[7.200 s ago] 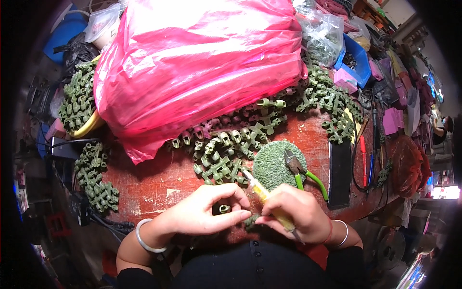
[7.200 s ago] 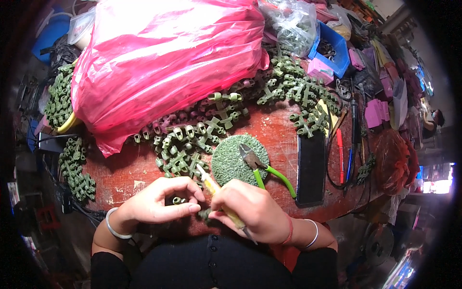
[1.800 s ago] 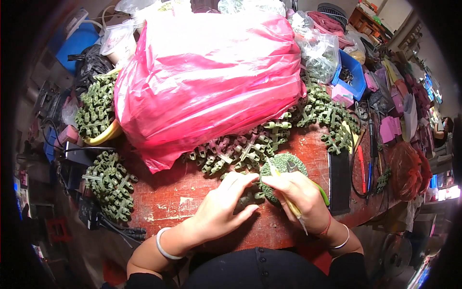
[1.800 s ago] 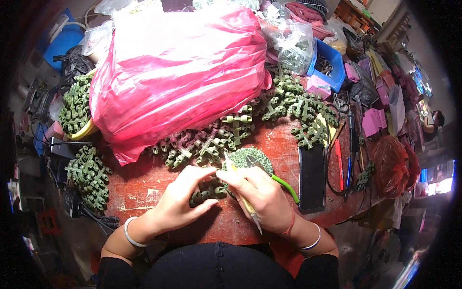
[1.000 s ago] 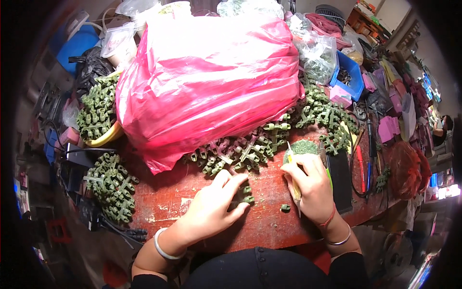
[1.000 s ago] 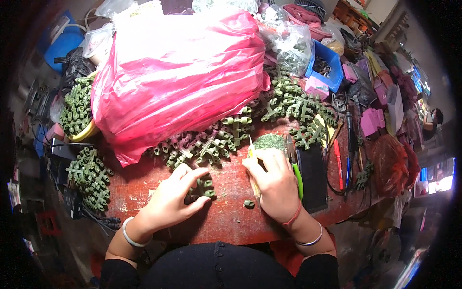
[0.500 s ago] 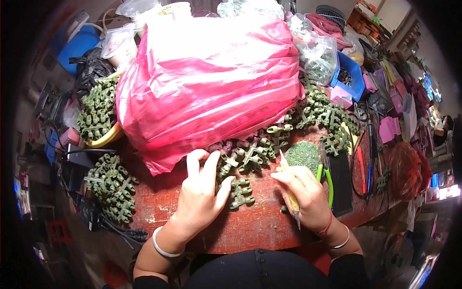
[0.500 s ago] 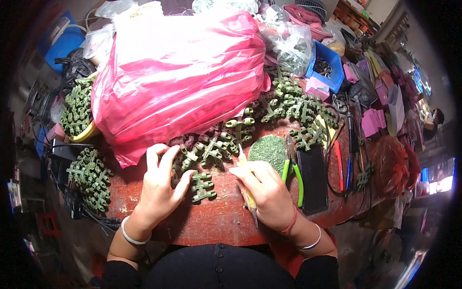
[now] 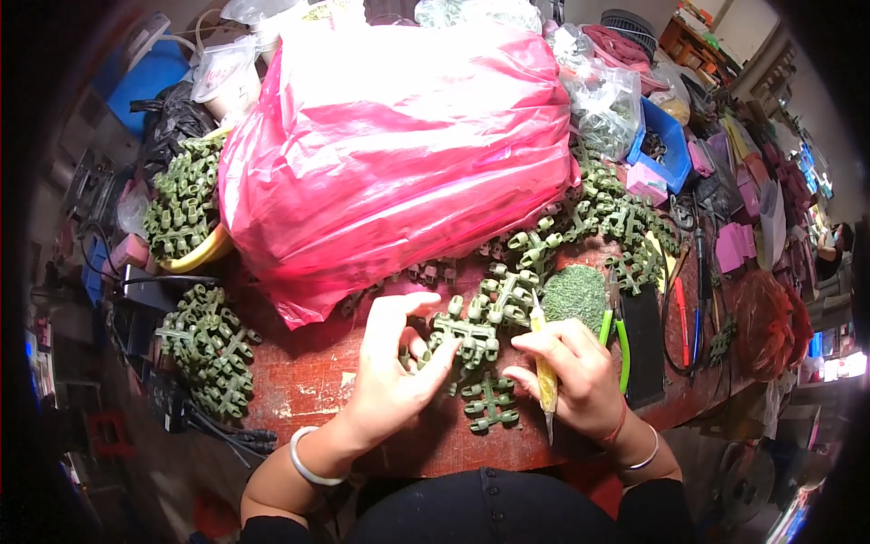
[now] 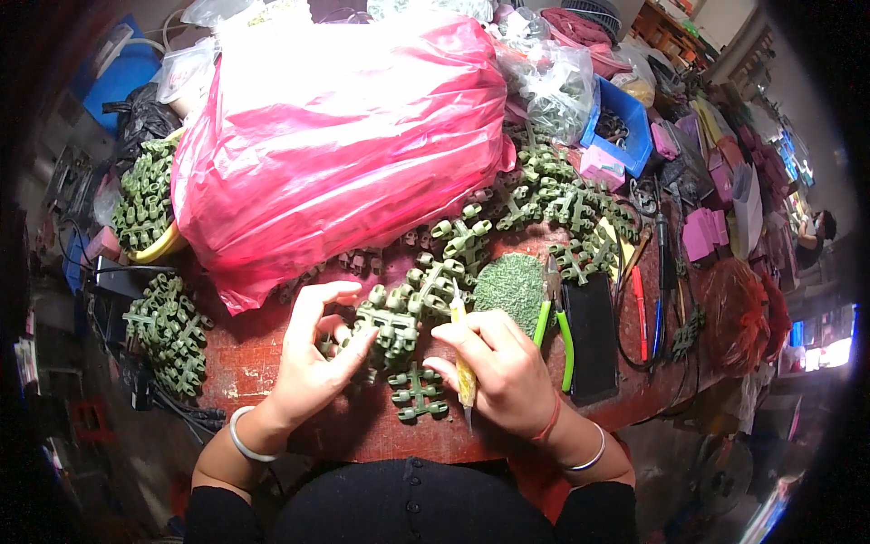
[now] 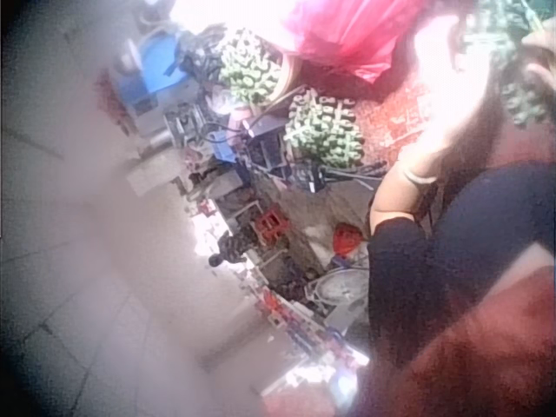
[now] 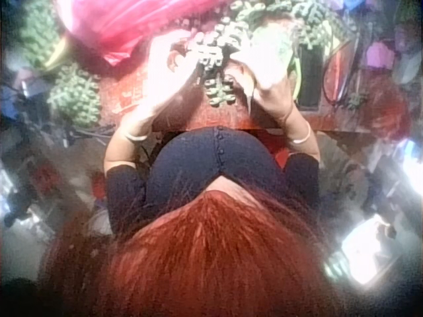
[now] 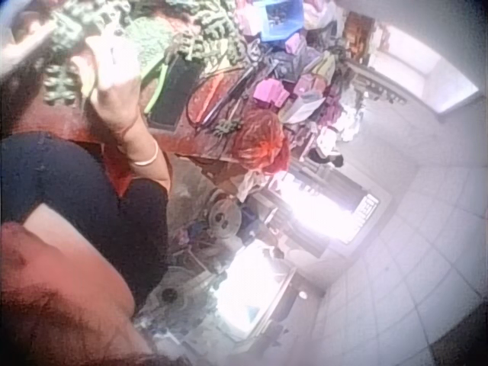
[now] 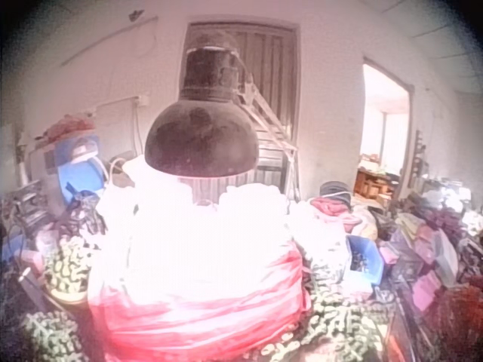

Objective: The person assembles artificial succulent components by hand using a small tool, attaching green leaf-like pieces to a textured circular base on a cluttered workshop table.

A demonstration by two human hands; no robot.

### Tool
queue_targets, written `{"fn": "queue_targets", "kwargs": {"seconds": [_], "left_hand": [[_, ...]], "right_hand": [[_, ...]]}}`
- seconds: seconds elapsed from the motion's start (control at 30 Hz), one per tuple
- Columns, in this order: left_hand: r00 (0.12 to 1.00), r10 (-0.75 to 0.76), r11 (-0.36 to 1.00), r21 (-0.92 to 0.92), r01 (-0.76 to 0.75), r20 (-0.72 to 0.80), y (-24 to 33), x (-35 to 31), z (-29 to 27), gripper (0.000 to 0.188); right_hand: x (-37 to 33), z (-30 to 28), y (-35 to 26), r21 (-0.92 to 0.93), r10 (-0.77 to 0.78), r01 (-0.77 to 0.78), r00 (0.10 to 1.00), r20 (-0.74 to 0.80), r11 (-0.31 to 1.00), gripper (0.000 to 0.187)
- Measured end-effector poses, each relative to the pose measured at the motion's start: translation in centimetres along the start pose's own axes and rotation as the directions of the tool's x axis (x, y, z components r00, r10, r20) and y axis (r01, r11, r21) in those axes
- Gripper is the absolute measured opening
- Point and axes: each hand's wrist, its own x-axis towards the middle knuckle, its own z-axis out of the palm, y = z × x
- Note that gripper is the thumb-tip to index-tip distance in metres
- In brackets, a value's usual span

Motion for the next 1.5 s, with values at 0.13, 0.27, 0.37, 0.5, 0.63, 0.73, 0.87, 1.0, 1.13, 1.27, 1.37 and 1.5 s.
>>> {"fn": "queue_targets", "kwargs": {"seconds": [0.13,0.27,0.37,0.5,0.63,0.73,0.87,1.0,1.13,1.27,1.37,1.5], "left_hand": [[0.976,0.041,0.997,0.057,-0.055,0.213,0.7,0.5,-0.5,0.046],[0.962,0.195,0.979,0.027,-0.203,0.193,0.6,0.0,0.1,0.046],[0.963,0.183,0.977,0.069,-0.2,0.195,0.5,-0.1,-0.1,0.049],[0.967,0.184,0.979,0.055,-0.197,0.177,1.0,-0.3,-0.1,0.053],[0.926,0.061,0.979,-0.204,0.018,0.373,0.8,0.1,-0.4,0.053],[0.894,0.035,0.981,-0.188,0.055,0.447,0.5,0.0,-0.8,0.048],[0.897,-0.023,0.987,-0.131,0.09,0.442,0.3,0.0,-0.8,0.041],[0.9,-0.05,0.992,-0.084,0.095,0.432,1.2,0.2,-0.8,0.034],[0.909,0.003,0.992,-0.118,0.05,0.416,0.8,0.1,-0.7,0.03],[0.915,0.005,0.995,-0.097,0.037,0.404,0.7,-0.1,-0.6,0.026],[0.913,0.001,0.995,-0.091,0.039,0.408,0.6,-0.1,-0.6,0.027],[0.922,-0.001,0.992,-0.114,0.049,0.388,0.9,0.0,-0.5,0.022]], "right_hand": [[0.0,0.5,0.2,0.037,-0.058,0.058,0.998,0.001,0.998,0.039],[0.1,0.3,-0.1,0.057,-0.058,0.058,0.998,0.009,0.997,0.038],[0.1,0.4,-0.1,0.079,-0.041,0.042,0.999,-0.017,0.996,0.037],[0.2,0.4,0.0,0.149,-0.123,0.137,0.987,-0.101,0.979,0.034],[-0.1,0.4,0.0,0.207,-0.262,0.284,0.957,-0.126,0.936,0.034],[-0.1,0.4,0.0,0.236,-0.305,0.318,0.948,-0.09,0.918,0.036],[-0.2,0.4,0.1,0.254,-0.311,0.314,0.949,-0.054,0.915,0.041],[-0.2,0.3,0.2,0.256,-0.332,0.324,0.943,-0.014,0.911,0.044],[0.0,-0.1,-0.4,0.345,-0.275,0.283,0.959,-0.075,0.895,0.047],[0.2,-0.3,0.3,0.394,-0.279,0.304,0.953,-0.12,0.868,0.051],[0.2,-0.3,0.4,0.448,-0.318,0.284,0.948,0.002,0.848,0.052],[-0.3,0.0,0.2,0.476,-0.274,0.24,0.962,0.001,0.846,0.052]]}}
